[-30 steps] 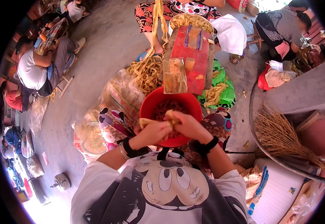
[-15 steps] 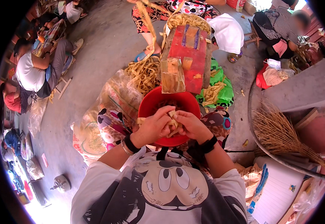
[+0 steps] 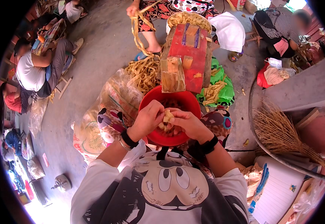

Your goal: The person tears long yellow vegetable strips into smaller pieces by hand and places them into a red bowl.

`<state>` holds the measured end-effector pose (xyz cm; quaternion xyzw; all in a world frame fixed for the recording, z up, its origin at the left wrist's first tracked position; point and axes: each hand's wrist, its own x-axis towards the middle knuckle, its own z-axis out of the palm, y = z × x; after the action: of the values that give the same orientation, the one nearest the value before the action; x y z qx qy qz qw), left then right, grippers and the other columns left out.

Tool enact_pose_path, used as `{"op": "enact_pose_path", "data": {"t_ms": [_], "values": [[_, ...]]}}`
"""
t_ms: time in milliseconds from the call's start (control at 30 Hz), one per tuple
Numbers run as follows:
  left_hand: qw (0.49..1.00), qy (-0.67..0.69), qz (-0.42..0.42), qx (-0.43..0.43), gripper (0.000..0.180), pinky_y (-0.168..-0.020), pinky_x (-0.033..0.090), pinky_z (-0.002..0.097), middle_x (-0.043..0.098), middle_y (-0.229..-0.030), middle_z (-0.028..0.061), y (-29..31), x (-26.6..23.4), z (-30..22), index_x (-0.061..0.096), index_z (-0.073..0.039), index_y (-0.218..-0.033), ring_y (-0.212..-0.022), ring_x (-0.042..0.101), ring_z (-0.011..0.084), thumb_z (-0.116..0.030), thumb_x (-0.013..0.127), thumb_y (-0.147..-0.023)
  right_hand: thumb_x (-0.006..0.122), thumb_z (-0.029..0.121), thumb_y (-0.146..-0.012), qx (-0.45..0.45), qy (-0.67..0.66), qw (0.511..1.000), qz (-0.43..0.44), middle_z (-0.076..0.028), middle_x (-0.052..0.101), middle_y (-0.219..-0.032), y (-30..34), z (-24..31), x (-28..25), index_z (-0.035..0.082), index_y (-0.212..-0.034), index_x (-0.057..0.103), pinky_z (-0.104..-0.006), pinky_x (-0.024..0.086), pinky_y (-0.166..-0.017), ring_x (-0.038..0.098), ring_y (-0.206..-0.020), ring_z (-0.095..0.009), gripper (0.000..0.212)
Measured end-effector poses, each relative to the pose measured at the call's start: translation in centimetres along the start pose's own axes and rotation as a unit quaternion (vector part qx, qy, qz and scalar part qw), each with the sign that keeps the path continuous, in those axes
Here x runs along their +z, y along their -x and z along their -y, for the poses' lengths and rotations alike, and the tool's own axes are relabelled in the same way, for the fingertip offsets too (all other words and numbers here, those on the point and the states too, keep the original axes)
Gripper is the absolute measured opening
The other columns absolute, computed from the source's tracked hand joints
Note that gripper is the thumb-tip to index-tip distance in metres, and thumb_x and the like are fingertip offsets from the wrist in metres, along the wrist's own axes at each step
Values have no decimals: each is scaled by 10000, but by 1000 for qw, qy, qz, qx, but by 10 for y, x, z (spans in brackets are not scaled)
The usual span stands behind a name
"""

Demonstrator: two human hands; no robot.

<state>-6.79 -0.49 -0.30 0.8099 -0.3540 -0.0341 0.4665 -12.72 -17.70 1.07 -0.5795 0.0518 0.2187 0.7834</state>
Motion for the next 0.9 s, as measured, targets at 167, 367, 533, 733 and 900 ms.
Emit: {"op": "enact_pose_path", "data": {"t_ms": [167, 367, 533, 733, 900], "values": [[997, 66, 34, 3, 64, -607, 441, 317, 510, -760, 120, 3, -8, -17, 502, -21, -828, -690, 527, 306, -63, 519, -783, 501, 180, -851, 30, -50, 998, -27, -2, 544, -799, 2, 5, 0, 42, -1031, 527, -178, 431, -543, 521, -665, -61, 228], [993, 89, -9, -82, 84, -555, 427, 322, 489, -679, 136, 10, -10, -6, 481, -9, -756, -612, 520, 290, -75, 527, -778, 531, 175, -818, 93, 86, 990, -60, 61, 430, -606, 6, 17, -27, 54, -859, 552, -153, 241, -409, 334, -482, -10, 129], [984, 159, 5, -78, 71, -554, 408, 255, 479, -671, 95, 14, -6, -14, 477, -4, -753, -600, 486, 186, -51, 491, -804, 544, 162, -800, 103, 61, 991, -67, 61, 435, -610, 7, 15, -36, 57, -814, 558, -151, 226, -402, 327, -474, -9, 106], [962, 237, 25, -137, 125, -607, 426, 219, 509, -729, 49, 17, -8, -7, 483, -28, -808, -645, 506, 127, -131, 441, -864, 550, 144, -788, 85, 19, 994, -66, 62, 438, -610, 2, 9, -40, 60, -807, 560, -148, 219, -397, 322, -465, -4, 87], [682, 578, 140, -426, 142, -645, 486, 281, 582, -804, 108, -5, -19, -6, 425, -66, -929, -737, 597, 193, -202, 421, -887, 543, 135, -796, 79, 48, 996, -16, 53, 463, -626, -5, 24, -22, 54, -811, 562, -145, 249, -410, 362, -479, -6, 84]]}}
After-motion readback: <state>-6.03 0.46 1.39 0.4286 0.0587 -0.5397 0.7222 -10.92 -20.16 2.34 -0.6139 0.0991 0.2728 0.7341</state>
